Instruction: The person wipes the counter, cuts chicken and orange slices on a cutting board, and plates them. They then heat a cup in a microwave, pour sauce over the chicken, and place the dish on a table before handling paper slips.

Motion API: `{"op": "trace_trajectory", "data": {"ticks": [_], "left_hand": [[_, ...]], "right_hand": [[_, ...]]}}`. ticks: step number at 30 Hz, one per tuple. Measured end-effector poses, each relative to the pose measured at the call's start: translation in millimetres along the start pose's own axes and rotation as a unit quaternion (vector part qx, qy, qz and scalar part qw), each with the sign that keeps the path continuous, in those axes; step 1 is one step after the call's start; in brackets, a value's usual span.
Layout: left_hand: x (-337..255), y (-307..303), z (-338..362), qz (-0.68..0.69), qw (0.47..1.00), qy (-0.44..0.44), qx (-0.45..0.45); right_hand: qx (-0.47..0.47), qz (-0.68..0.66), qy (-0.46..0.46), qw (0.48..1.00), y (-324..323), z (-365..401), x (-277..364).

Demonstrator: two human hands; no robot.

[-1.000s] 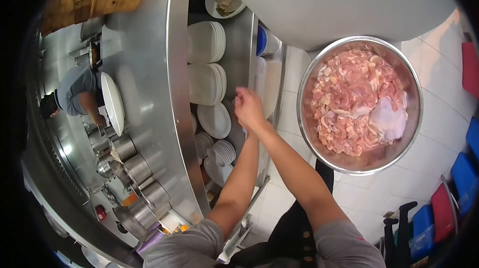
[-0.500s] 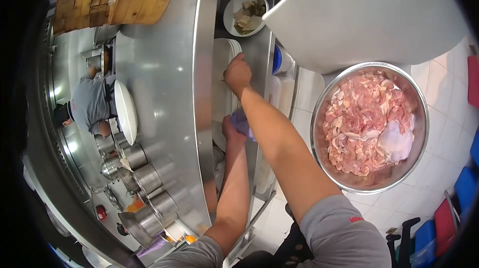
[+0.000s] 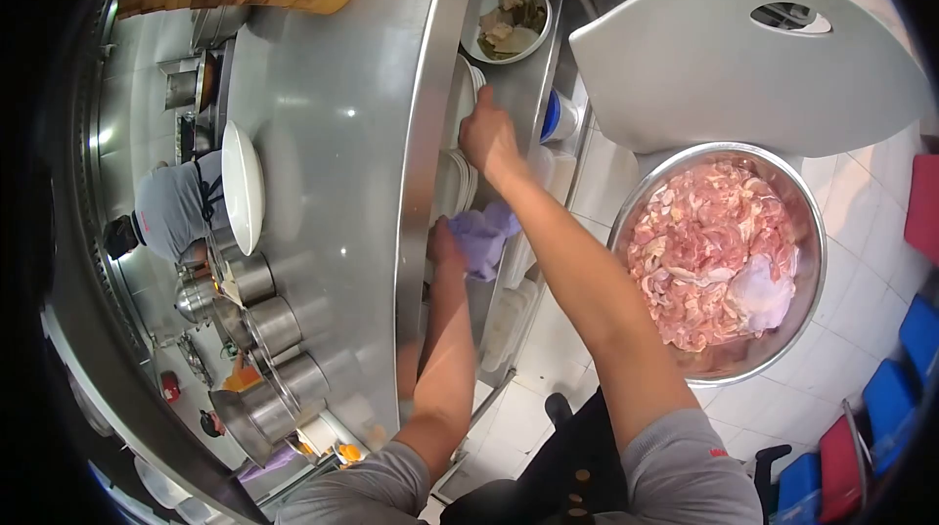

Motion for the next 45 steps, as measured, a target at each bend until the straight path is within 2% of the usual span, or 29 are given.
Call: {"op": "trace_trajectory", "data": {"ticks": [1,2,3,4,6,8,12,14,15,16,17,19,21,24,26,27,28,29,30,31,33,34,36,38,39,40,42,45], "left_hand": [[14,12,-5,0.088,0.988,-0.081,0.097],[22,31,1,0.174,0.953,-0.159,0.193],[25,37,-1,0.210,0.934,-0.186,0.221],[23,38,2,0.221,0.937,-0.173,0.209],[17,42,6,0.237,0.942,-0.150,0.186],[13,41,10,0.243,0.946,-0.132,0.169],[10,44,19,0.255,0.949,-0.106,0.152],[11,45,27,0.263,0.949,-0.096,0.149],[13,43,32,0.267,0.948,-0.091,0.146],[15,41,37,0.273,0.948,-0.085,0.141],[18,36,46,0.276,0.949,-0.080,0.131],[24,23,65,0.277,0.952,-0.069,0.110],[35,7,100,0.273,0.954,-0.069,0.101],[62,-25,158,0.254,0.955,-0.069,0.134],[77,-58,222,0.239,0.949,-0.068,0.193],[83,-80,261,0.196,0.947,-0.059,0.249],[96,-101,304,0.216,0.925,-0.074,0.304],[109,-130,342,0.147,0.919,-0.116,0.348],[116,-162,380,0.188,0.914,-0.109,0.342],[101,-197,415,0.164,0.909,-0.108,0.367],[112,-252,456,0.215,0.909,-0.138,0.328],[105,-267,473,0.226,0.908,-0.139,0.324],[81,-319,477,0.264,0.938,-0.095,0.204],[79,-340,458,0.312,0.947,-0.034,0.071],[86,-340,442,0.345,0.936,-0.046,0.052],[72,-347,433,0.357,0.934,-0.025,-0.012],[66,-350,399,0.374,0.925,0.015,-0.061],[50,-359,363,0.392,0.915,0.027,-0.085]], "right_hand": [[-0.036,-0.076,0.015,0.996,-22,22,10],[-0.035,-0.071,0.014,0.997,-35,38,20],[-0.020,-0.104,0.056,0.993,-42,56,20],[-0.003,-0.137,0.098,0.986,-45,75,18],[-0.084,-0.099,0.001,0.991,-67,114,24],[-0.058,-0.135,0.091,0.985,-77,152,17],[-0.047,-0.170,0.183,0.967,-101,226,9],[-0.059,-0.213,0.191,0.956,-121,260,23],[-0.069,-0.176,0.159,0.969,-131,279,21],[-0.025,-0.178,0.241,0.954,-140,302,15],[-0.072,-0.196,0.163,0.964,-157,315,24],[-0.103,-0.154,0.103,0.977,-187,348,18],[-0.074,-0.120,0.185,0.973,-210,357,83],[-0.033,-0.077,0.105,0.991,-207,352,155],[0.002,-0.007,-0.016,1.000,-180,331,204],[0.072,0.036,-0.080,0.994,-161,316,221],[0.122,0.003,-0.084,0.989,-138,303,223],[0.170,0.092,-0.039,0.980,-117,292,234],[0.177,0.007,-0.066,0.982,-90,282,241],[0.220,0.082,-0.059,0.970,-63,270,238],[0.286,0.067,-0.048,0.955,-16,271,269],[0.309,0.064,-0.058,0.947,9,268,265],[0.342,0.064,-0.076,0.934,51,263,261],[0.385,0.030,-0.010,0.922,80,264,260],[0.392,0.035,-0.016,0.919,91,266,266],[0.404,0.041,-0.005,0.914,100,267,272],[0.415,0.053,0.031,0.908,111,275,276],[0.407,0.069,0.038,0.910,122,281,270]]}}
Point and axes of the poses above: each hand's wrist, its own z-axis away from the middle knuckle, its own y-axis out of the palm, x = y × z, the point moved 8 cm from there along -z, towards the middle knuckle, and after that the axes turned 8 degrees about x, right-handed, at the moved point
